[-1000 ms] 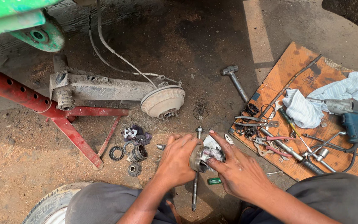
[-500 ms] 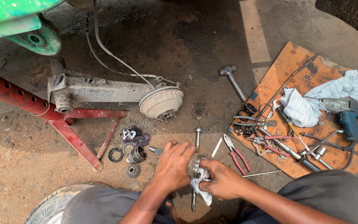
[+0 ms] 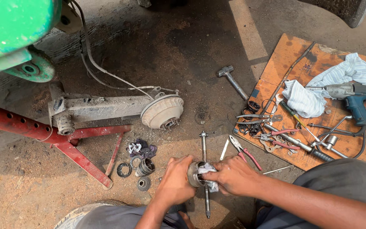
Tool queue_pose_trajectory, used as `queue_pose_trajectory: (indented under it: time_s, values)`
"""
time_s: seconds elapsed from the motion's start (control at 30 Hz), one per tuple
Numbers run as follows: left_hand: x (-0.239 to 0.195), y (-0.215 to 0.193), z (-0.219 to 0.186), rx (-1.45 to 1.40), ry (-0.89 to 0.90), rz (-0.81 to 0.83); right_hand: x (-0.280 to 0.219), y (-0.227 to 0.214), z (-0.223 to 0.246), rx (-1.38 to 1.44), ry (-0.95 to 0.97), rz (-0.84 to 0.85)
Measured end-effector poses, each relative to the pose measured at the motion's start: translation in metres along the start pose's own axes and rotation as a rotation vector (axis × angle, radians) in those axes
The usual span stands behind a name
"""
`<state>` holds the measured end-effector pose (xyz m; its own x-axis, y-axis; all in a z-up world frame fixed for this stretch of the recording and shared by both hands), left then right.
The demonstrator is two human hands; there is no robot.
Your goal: The person cleans a cylindrical metal part using a white cloth, wiping the exterior and interior surfaces. They also use a small metal tool to scrape inside the part and clean their hands with the cloth.
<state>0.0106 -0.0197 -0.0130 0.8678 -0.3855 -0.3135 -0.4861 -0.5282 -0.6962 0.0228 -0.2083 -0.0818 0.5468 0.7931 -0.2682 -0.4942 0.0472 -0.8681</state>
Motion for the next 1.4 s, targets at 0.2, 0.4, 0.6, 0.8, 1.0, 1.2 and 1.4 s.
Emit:
queue_pose_trajectory:
  time_s: [0.2, 0.4, 0.6, 0.8, 1.0, 1.2, 1.4]
  values:
    - [-0.007, -0.001, -0.002, 0.074, 0.142, -0.301, -0.009, -0.025, 0.008, 0.540, 0.065, -0.047]
    - [0.003, -0.012, 0.015, -0.495, -0.198, -0.508, -0.056, -0.083, -0.029, 0.588, -0.017, -0.314]
    - [0.013, 0.003, 0.025, -1.021, 0.062, -0.395, -0.071, -0.085, -0.037, 0.791, -0.153, -0.183]
    - [0.018, 0.007, -0.002, -0.200, 0.262, -0.354, -0.071, -0.084, -0.018, 0.971, 0.040, -0.096]
    - [0.022, 0.003, -0.010, -0.071, 0.317, -0.470, -0.046, -0.080, 0.002, 0.420, 0.053, -0.320]
    - [0.024, 0.011, -0.004, 0.067, 0.355, -0.466, -0.032, -0.059, 0.025, -0.073, 0.057, -0.408]
    - [0.020, 0.010, 0.003, 0.080, 0.234, -0.430, -0.033, -0.026, 0.011, 0.113, 0.127, -0.097]
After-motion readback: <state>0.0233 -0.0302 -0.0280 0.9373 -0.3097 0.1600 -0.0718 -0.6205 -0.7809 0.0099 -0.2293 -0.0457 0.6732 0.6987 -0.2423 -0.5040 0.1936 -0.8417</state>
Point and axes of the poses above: each hand's wrist, its own x-axis towards the middle knuckle, its own y-axis out of the palm, z = x × y, the point moved 2 cm from there along x, towards the middle knuckle, and after that the axes turned 8 degrees about z, right-handed, at the moved point
